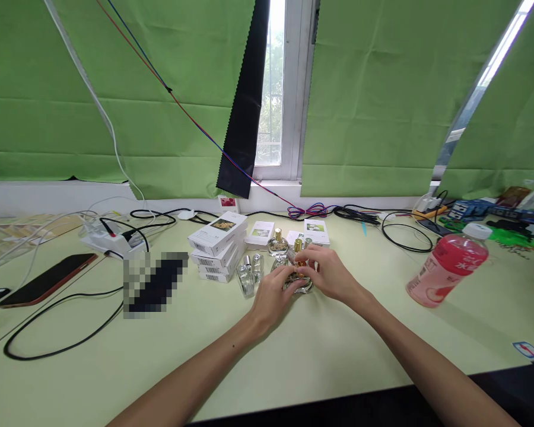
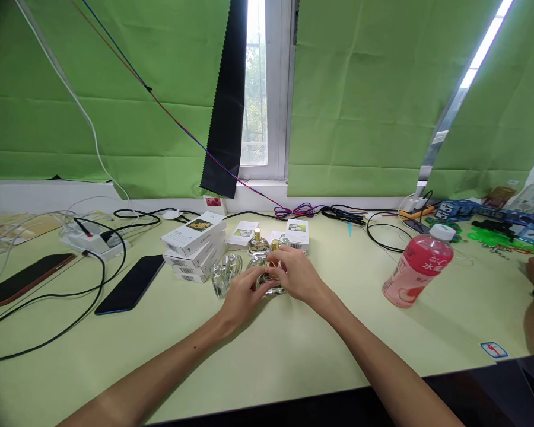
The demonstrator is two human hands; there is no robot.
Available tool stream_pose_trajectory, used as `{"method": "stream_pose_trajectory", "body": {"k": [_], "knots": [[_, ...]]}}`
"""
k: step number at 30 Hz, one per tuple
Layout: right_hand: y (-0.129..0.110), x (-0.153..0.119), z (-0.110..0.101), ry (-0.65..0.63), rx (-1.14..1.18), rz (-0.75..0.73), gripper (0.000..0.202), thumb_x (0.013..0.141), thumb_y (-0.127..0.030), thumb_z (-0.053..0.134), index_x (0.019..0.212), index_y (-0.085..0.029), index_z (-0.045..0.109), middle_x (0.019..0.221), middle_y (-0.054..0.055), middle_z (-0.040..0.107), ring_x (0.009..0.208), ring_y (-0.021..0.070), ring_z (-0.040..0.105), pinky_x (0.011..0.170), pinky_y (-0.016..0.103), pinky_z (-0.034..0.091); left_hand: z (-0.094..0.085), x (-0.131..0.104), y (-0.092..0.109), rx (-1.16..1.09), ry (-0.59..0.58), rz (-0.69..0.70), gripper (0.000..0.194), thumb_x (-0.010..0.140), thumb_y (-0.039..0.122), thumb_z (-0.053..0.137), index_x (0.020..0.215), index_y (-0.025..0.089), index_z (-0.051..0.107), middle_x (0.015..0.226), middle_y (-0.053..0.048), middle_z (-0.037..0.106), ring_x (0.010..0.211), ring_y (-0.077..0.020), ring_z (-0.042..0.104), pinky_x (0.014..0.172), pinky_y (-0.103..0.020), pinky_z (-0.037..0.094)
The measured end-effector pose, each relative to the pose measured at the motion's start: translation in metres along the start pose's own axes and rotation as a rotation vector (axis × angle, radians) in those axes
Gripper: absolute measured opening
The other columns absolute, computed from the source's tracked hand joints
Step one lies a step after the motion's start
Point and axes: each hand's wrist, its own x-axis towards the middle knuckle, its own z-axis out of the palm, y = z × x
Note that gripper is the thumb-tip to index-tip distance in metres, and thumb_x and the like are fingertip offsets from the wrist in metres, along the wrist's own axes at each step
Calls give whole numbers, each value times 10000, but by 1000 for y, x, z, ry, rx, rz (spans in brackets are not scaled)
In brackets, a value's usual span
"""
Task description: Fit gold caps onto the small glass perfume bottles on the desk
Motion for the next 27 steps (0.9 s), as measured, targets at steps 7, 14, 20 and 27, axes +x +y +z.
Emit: {"method": "stream_pose_trajectory", "body": {"k": [7,14,20,27], "knots": [[0,0,3,45,34,0,59,854,-192,658,796,-198,653,800,4,622,600,118,505,610,268,424,-1,0,3,15,4,-5,137,906,293,620,1003,226,690,860,-15,689,678,-142,599,681,-275,487],[-1,0,6,57,23,1,83,862,-177,647,781,-195,655,788,-9,592,596,111,485,612,267,410,0,0,2,6,10,-19,133,891,275,641,1007,229,687,851,-7,681,692,-142,605,691,-269,487],[-3,-1,9,98,20,-11,101,861,-178,633,761,-193,632,782,1,595,616,125,488,611,269,408,1,0,2,2,12,-19,117,880,242,644,990,221,680,879,-9,689,700,-141,603,686,-267,480],[0,-3,18,156,-2,-16,152,877,-219,608,730,-194,575,782,12,559,625,134,484,599,269,403,1,0,2,13,20,-10,94,882,229,622,966,218,664,918,-11,695,703,-139,597,651,-263,460]]}}
